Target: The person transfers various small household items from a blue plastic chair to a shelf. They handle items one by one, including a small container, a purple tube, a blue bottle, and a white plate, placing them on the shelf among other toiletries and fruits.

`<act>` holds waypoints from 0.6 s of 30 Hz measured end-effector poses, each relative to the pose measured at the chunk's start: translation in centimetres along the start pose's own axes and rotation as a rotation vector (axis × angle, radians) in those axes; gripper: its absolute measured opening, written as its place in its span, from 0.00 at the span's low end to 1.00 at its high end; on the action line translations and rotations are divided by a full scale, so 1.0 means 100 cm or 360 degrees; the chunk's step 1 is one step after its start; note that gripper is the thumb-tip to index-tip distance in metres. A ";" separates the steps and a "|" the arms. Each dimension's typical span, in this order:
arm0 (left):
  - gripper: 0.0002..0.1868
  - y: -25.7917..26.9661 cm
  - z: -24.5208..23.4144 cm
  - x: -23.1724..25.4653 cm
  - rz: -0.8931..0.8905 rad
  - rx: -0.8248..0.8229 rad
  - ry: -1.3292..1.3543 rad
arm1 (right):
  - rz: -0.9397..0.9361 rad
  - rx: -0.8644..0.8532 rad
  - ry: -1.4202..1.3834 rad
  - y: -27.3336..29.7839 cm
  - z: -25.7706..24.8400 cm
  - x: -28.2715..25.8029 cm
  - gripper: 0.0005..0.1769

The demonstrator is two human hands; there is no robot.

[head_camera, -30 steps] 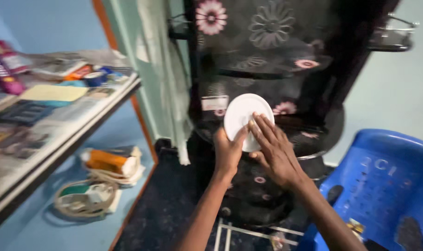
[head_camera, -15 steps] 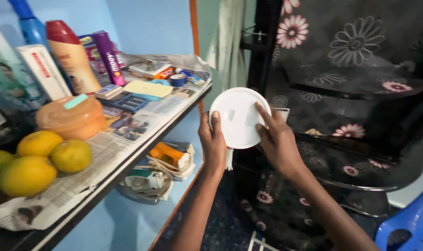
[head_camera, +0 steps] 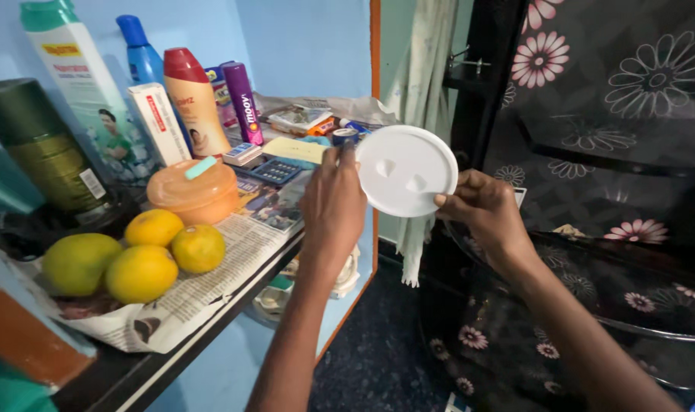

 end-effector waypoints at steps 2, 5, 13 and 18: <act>0.17 -0.016 -0.012 -0.008 -0.0044 -0.0232 -0.0163 | -0.0003 0.0042 0.0121 -0.004 0.004 0.000 0.10; 0.12 -0.034 -0.032 -0.016 -0.0129 -0.0339 -0.0122 | -0.0160 -0.0009 0.0100 -0.006 0.028 -0.009 0.09; 0.09 -0.045 -0.048 -0.057 -0.0236 -0.0256 -0.0423 | -0.0936 0.0264 0.0967 0.029 0.080 -0.076 0.08; 0.11 -0.039 -0.063 -0.071 -0.0452 0.0015 -0.0339 | -0.1416 0.0354 0.1291 0.024 0.104 -0.090 0.09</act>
Point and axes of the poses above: each hand's wrist, its own y-axis away from the middle knuckle, its own z-axis out of the palm, x = y × z, the point moved 7 cm from there along -y, towards the middle knuckle, and after that the axes turned 11 degrees about z, right-handed, at the moved point
